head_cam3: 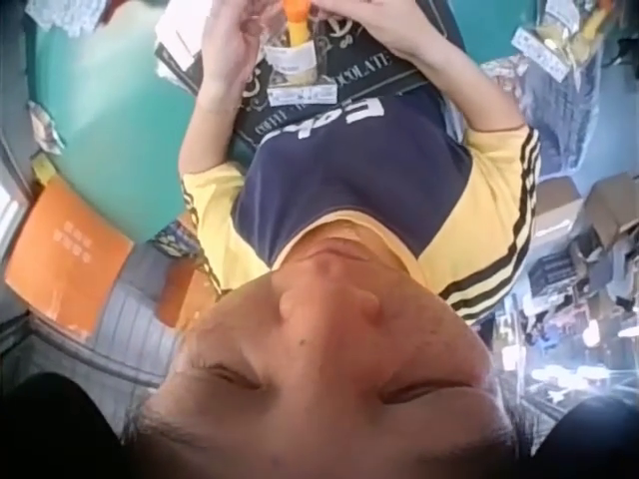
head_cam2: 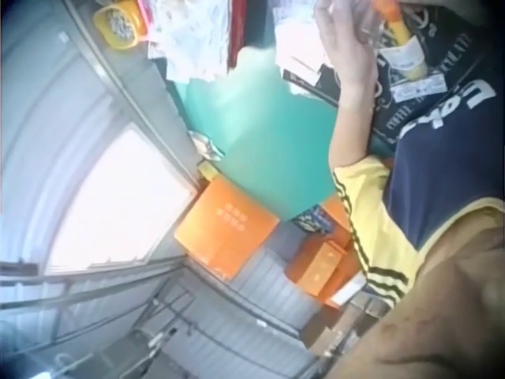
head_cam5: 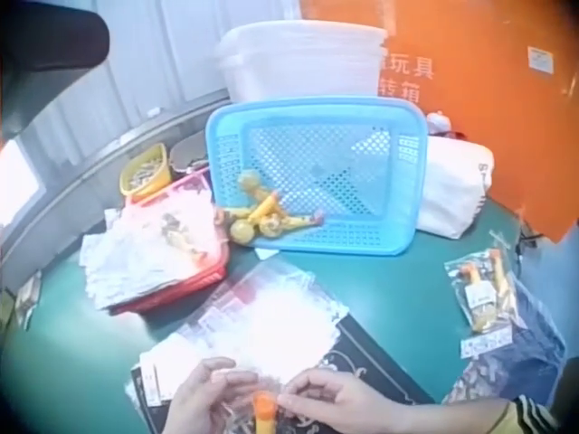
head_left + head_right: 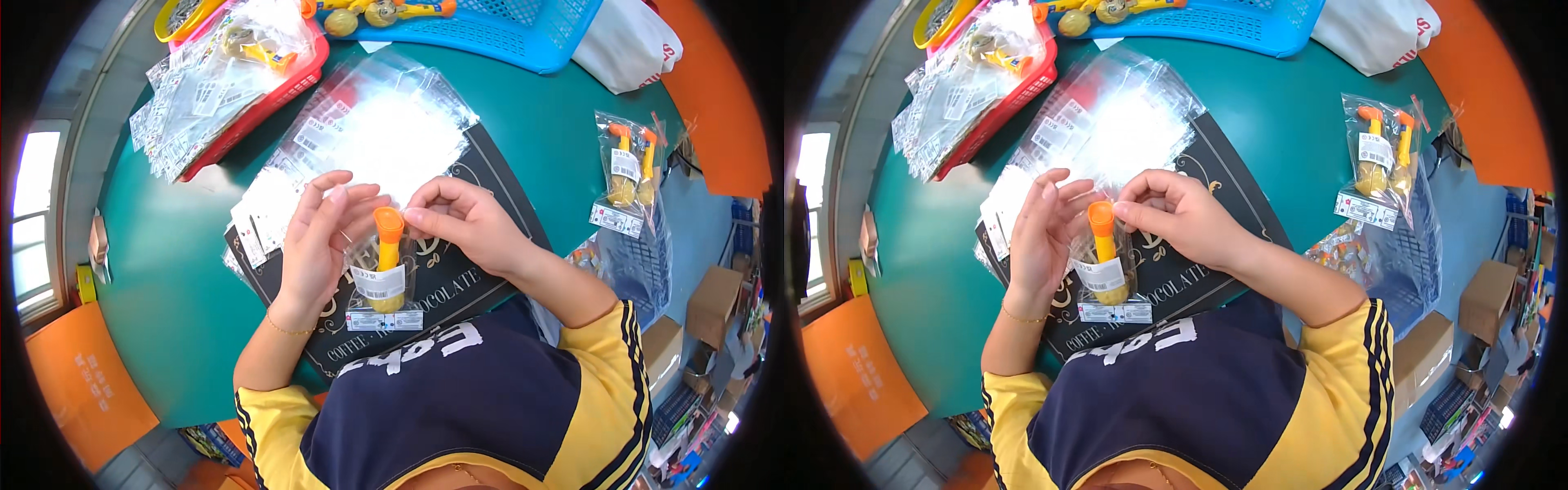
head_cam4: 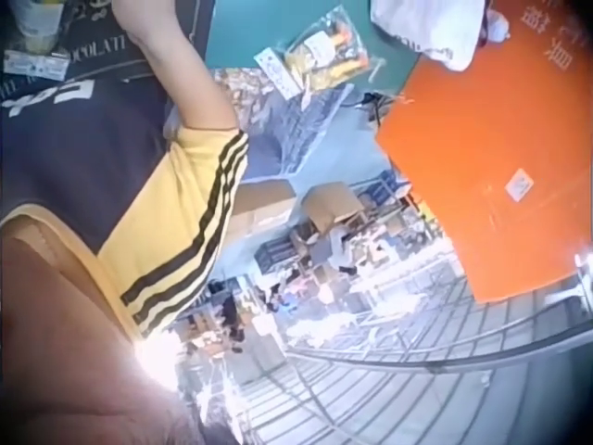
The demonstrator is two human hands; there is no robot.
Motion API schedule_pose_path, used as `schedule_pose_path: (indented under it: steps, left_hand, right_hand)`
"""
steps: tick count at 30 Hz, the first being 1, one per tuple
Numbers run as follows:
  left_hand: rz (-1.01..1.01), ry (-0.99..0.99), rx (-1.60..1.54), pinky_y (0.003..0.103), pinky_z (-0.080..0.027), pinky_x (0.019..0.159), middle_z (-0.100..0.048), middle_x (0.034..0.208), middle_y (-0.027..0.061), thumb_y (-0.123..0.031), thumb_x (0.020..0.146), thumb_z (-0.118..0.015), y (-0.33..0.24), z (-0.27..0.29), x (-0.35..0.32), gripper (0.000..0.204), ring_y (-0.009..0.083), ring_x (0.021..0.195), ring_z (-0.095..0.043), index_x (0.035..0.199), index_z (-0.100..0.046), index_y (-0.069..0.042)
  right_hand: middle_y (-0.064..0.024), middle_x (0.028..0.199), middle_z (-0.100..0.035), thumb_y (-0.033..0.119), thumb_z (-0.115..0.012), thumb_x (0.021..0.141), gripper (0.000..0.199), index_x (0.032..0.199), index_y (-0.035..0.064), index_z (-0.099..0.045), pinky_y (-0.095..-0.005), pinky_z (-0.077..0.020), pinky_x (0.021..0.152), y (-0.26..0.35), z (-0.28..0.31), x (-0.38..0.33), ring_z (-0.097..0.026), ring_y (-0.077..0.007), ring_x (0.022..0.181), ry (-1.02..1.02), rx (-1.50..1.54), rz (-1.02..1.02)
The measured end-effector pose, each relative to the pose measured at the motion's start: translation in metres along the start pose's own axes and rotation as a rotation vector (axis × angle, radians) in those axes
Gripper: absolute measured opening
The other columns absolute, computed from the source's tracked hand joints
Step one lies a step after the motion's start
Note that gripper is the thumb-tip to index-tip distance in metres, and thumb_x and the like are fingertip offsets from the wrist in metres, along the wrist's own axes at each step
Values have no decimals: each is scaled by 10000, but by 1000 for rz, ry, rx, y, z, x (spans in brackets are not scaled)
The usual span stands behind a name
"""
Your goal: Packaging yellow toy figures into small plastic bags and sealing them with adhesive labels.
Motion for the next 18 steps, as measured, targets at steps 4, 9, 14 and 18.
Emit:
schedule_pose_path:
  steps: [4, 9, 14, 18]
  left_hand:
    - [100, 72, 182, 305, -487, 883, -607, 1062, 153, -113, 898, -568, 7, 9, -5, 255, 213, 983, -608, 1097, -502, 31]
    - [1, -77, 394, 213, -467, 704, -608, 935, 81, -63, 873, -595, 11, 21, -7, 127, 124, 788, -578, 956, -581, 33]
    - [-163, -55, 392, 237, -444, 794, -581, 956, 78, -45, 893, -553, 11, 29, -13, 104, 121, 886, -551, 969, -560, 25]
    - [-126, -29, 397, 239, -449, 792, -573, 956, 75, -57, 909, -538, 18, 24, -9, 101, 118, 864, -548, 974, -547, 20]
  right_hand:
    - [-38, 920, -592, 106, -560, 910, 113, 981, 20, -544, -229, -473, 750, -9, 1, 0, -573, -85, 830, -27, 61, 62]
    - [-35, 935, -575, 111, -554, 912, 108, 977, 29, -528, -243, -468, 775, -17, -7, -1, -563, -87, 869, -61, 164, 70]
    - [-31, 908, -570, 123, -634, 866, 151, 917, 34, -523, -230, -463, 739, -19, -19, 0, -554, -86, 885, 1, 200, 214]
    - [-25, 868, -578, 147, -645, 864, 160, 879, 34, -533, -221, -456, 711, -20, -16, -11, -550, -85, 823, -15, 256, 171]
Point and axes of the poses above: each hand's wrist, its own x-axis towards the middle knuckle, its own z-axis out of the back of the hand, y = z × x, the point moved 4 cm from there along x, towards the middle knuckle
